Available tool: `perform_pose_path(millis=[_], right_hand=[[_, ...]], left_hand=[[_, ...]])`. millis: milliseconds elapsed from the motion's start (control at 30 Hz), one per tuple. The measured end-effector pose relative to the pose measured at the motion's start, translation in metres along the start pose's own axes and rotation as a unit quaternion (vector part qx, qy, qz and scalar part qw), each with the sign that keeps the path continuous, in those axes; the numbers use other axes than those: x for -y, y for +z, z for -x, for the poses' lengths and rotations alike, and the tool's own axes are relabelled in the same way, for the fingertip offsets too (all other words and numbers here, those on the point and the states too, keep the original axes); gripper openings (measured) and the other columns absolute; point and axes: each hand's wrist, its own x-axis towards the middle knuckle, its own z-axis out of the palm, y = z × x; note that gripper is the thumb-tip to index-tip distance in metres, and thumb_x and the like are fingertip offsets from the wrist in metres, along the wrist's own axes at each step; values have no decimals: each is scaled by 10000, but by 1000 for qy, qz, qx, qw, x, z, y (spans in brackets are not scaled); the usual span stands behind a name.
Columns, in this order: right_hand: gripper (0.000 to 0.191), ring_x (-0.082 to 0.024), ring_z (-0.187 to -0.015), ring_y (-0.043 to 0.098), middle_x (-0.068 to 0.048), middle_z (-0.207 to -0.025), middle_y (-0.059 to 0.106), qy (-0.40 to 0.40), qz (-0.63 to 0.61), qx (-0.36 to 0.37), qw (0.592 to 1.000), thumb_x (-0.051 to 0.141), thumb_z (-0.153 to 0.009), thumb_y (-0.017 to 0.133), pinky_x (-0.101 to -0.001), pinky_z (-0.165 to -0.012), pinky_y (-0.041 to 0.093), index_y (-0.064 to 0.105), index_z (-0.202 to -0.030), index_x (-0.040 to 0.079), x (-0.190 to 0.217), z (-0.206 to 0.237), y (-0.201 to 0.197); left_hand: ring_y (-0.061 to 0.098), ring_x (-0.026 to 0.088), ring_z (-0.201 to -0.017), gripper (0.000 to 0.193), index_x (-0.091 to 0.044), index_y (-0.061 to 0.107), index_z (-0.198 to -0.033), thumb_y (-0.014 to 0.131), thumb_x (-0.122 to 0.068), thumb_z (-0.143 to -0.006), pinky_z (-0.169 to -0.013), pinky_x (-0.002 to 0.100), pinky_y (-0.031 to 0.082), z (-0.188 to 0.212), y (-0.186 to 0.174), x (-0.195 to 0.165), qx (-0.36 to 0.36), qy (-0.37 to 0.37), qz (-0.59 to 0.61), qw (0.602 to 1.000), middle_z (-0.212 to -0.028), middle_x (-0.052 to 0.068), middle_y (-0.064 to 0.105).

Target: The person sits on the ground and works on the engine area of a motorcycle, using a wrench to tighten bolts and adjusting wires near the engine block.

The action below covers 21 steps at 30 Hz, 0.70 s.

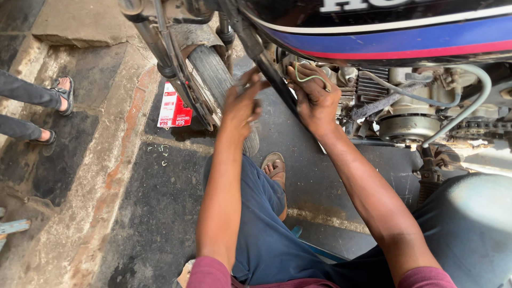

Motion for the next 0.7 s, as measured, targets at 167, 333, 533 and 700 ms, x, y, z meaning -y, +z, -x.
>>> perform_pose_path(millis=[167,333,533,700], right_hand=[[312,-317,-1135,728,-145,-1115,764,-14,8,21,1000,-81,-861,824,-415,-989,586,768,-1151,20,2,-2,-1],[308,-328,-1135,727,-142,-1112,755,-28,0,38,999,-77,-877,817,-425,-996,585,755,-1163,17,4,-7,-3],[305,-314,-1120,729,-151,-1145,745,-46,35,57,997,-105,-876,805,-398,-954,606,763,-1147,27,2,-11,-8],[400,-323,-1139,722,-144,-1182,738,-64,37,62,995,-161,-790,764,-392,-961,610,751,-1151,11,-7,-10,-10]], left_hand=[[458,88,-445,285,-106,589,-988,492,-368,-1045,-318,203,251,-59,11,22,127,-88,89,984,-823,42,605],[509,113,-427,349,-112,590,-914,462,-421,-1012,-267,226,270,-99,20,40,169,-125,139,968,-700,42,582],[697,236,-776,373,-45,608,-1105,486,-393,-1052,-593,373,597,-113,37,19,208,-100,193,954,-937,102,692],[716,297,-851,422,-14,586,-1138,432,-373,-980,-680,442,640,-114,38,18,182,-143,283,931,-1010,171,678]])
